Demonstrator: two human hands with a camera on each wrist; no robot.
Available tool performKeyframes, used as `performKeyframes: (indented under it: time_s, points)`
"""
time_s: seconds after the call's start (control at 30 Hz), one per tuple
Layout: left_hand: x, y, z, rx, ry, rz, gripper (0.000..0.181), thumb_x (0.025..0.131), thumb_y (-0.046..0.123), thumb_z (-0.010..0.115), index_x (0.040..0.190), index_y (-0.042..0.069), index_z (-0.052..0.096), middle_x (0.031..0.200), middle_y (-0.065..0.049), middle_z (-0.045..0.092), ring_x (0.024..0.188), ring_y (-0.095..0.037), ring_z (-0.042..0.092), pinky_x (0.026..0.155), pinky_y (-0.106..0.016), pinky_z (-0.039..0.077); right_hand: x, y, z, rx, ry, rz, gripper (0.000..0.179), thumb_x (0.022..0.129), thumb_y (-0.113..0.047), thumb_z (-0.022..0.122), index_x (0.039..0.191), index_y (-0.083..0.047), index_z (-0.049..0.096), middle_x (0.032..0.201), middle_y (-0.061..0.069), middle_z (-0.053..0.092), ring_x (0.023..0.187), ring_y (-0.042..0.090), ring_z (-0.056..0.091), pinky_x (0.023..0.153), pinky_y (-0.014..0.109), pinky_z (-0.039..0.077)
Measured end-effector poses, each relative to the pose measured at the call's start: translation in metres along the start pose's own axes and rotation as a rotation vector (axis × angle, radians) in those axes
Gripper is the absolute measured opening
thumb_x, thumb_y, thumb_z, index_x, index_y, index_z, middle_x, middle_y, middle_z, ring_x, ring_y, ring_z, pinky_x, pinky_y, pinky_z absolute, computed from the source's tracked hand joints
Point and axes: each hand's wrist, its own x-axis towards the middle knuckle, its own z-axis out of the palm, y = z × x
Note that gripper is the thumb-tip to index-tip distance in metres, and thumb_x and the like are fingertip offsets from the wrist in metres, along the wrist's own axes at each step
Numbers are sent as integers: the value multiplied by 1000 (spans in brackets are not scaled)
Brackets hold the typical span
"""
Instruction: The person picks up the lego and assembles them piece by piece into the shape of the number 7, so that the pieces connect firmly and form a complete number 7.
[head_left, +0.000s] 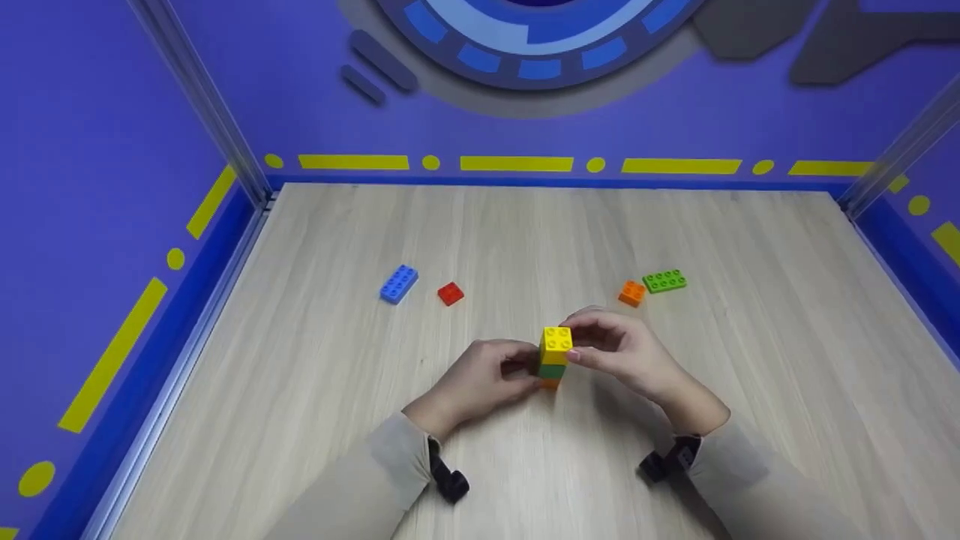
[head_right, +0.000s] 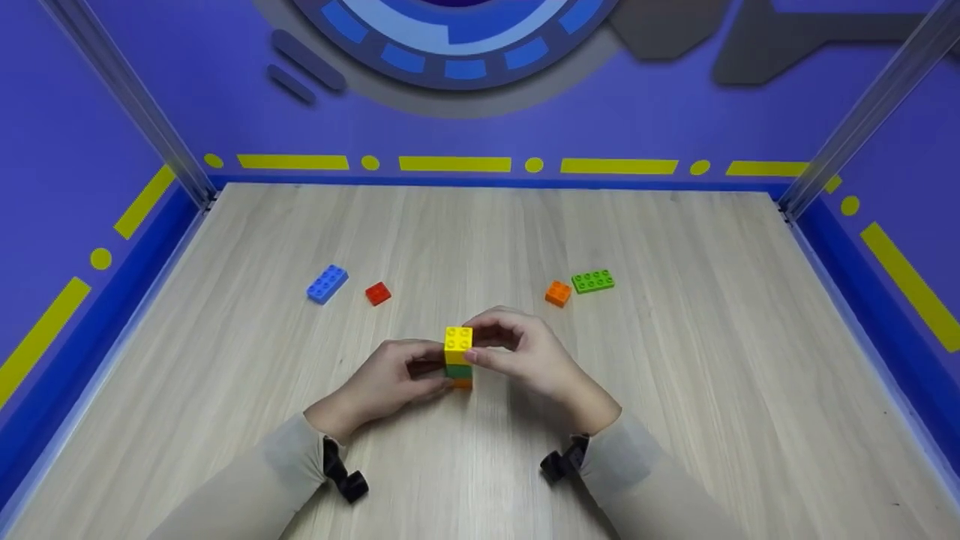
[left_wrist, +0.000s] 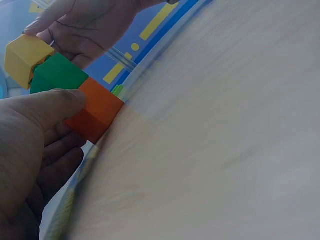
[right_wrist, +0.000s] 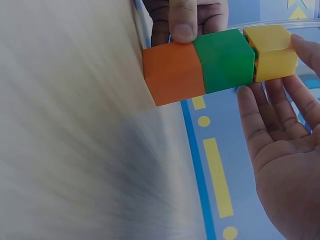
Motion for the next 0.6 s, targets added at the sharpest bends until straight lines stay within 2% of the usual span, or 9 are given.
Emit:
performKeyframes:
  time_s: [0.17, 0.37, 0.5, 0.6]
  points:
    - [0, -1, 0, -1, 2, -5, 40, 94, 28, 79, 133, 21, 71, 128, 6, 73, 119, -8, 70, 105, -23, 54, -1, 4, 2, -8, 1, -51, 43, 94, 2, 71, 136, -1, 65, 130, 14, 64, 115, 22, 68, 98, 27, 59]
    - [0, -1, 0, 3, -4, 0, 40, 95, 29, 78, 133, 19, 71, 129, 5, 73, 120, -9, 70, 106, -25, 55, -2, 9, 8, 23, 30, -133, 35, 95, 7, 66, 130, 3, 68, 129, 14, 65, 117, 17, 66, 98, 24, 58]
    - [0, 0, 0, 6, -4, 10, 38, 95, 28, 78, 131, 20, 71, 127, 6, 74, 118, -7, 69, 105, -24, 55, -1, 13, 15, 49, 81, -144, 31, 98, 7, 62, 129, 6, 66, 130, 10, 70, 121, 16, 66, 100, 24, 57]
    - [0, 0, 0, -2, -7, 4, 38, 95, 28, 78, 131, 20, 71, 127, 7, 74, 117, -6, 69, 105, -24, 55, -1, 13, 20, 75, 116, -115, 30, 99, 4, 63, 128, 6, 66, 127, 5, 72, 118, 15, 67, 99, 23, 58]
